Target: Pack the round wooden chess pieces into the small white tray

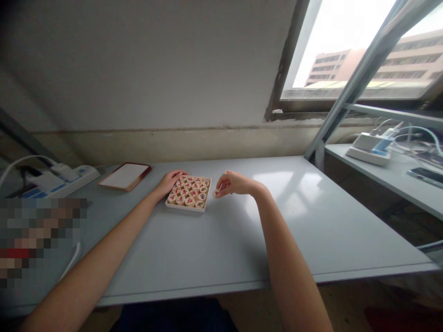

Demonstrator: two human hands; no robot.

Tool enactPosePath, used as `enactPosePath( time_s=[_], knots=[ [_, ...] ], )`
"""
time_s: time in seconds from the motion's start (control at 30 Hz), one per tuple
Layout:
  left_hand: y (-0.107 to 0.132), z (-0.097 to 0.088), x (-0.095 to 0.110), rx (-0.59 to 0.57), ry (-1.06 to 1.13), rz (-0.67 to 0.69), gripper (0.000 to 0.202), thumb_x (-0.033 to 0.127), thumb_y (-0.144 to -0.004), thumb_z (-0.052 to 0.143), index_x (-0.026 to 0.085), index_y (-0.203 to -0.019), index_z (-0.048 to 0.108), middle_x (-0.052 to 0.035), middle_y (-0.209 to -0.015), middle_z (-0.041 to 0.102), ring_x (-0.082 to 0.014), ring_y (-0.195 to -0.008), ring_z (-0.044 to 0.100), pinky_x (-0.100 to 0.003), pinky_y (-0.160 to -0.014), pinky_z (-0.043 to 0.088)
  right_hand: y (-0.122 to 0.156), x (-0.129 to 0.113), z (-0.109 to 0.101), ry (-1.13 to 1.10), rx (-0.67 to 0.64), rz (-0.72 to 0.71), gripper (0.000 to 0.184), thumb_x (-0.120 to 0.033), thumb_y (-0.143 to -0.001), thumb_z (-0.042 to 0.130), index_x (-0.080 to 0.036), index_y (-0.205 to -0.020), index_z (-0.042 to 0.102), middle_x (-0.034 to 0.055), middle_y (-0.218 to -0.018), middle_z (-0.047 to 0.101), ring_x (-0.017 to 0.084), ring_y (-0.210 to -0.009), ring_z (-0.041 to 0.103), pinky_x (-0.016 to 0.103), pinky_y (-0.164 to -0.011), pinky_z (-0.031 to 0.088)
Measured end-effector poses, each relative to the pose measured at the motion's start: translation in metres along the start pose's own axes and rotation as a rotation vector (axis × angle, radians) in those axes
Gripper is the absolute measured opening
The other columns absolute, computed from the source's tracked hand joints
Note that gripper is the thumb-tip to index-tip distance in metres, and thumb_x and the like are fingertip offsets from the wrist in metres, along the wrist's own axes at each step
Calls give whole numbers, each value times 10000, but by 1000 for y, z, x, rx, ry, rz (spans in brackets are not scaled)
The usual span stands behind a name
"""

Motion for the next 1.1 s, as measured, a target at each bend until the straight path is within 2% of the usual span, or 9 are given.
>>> enactPosePath(
  time_s=[0.13,0.27,0.4,0.57,0.7,0.8,0.9,1.0,1.1],
  knots=[
    [-1,1,0,5,8,-13,295,316,-756,415,142,-816,646,-69,-884,658,-186,-832,580,-279,-766,430,18,30,-18,145,-24,307,335,-499,-592,655,-177,-678,615,41,-640,642,131,-527,529,238,-485,362],
    [-2,2,-1,22,-7,-29,292,305,-758,411,144,-817,647,-68,-890,659,-190,-839,579,-283,-765,432,19,45,-22,292,44,380,420,-601,-572,621,-183,-555,581,48,-579,614,132,-488,498,249,-464,320],
    [-3,2,-3,30,-21,-29,293,305,-758,411,147,-815,652,-67,-883,659,-195,-845,575,-290,-774,428,16,35,-17,417,100,439,440,-630,-623,561,-193,-581,583,54,-594,598,144,-510,492,263,-479,303],
    [-2,2,-3,20,0,-28,301,314,-760,413,145,-826,653,-65,-882,659,-193,-846,574,-289,-778,428,18,10,-14,646,347,536,452,-652,-604,565,-207,-672,605,78,-682,604,198,-611,521,275,-509,296],
    [-2,2,-2,2,18,-33,307,327,-764,415,144,-834,653,-63,-887,658,-189,-842,573,-285,-776,427,6,0,-4,651,624,455,407,-590,-729,468,-217,-813,606,82,-737,604,225,-709,526,294,-573,328],
    [-2,2,-1,2,26,-41,309,335,-759,424,141,-834,652,-64,-885,656,-189,-838,569,-282,-772,425,-13,4,17,682,844,260,428,-525,-787,421,-196,-1034,540,127,-1003,569,268,-945,470,355,-724,352],
    [-2,2,-1,3,21,-43,307,326,-758,420,135,-836,648,-66,-885,654,-186,-841,567,-277,-767,425,-30,17,41,714,794,176,417,-421,-823,401,-177,-1153,470,148,-1268,408,297,-1150,326,443,-861,310],
    [-2,2,-2,0,-2,-29,306,315,-766,406,139,-839,645,-62,-891,654,-177,-845,567,-270,-766,427,-41,30,55,695,681,220,383,-270,-866,300,-173,-1212,432,133,-1347,336,283,-1241,240,498,-921,281],
    [-1,2,-1,-6,-25,-16,310,312,-777,393,143,-844,644,-59,-895,654,-171,-843,568,-266,-764,428,-47,38,57,674,657,194,450,-161,-858,250,-179,-1295,354,126,-1381,294,261,-1258,250,471,-944,297]
  ],
)
Point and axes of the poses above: each hand's wrist, its own y-axis away from the middle knuckle, its own z-axis out of the palm, x = y × z, the point moved 1 cm from there along -y, towards the middle knuckle
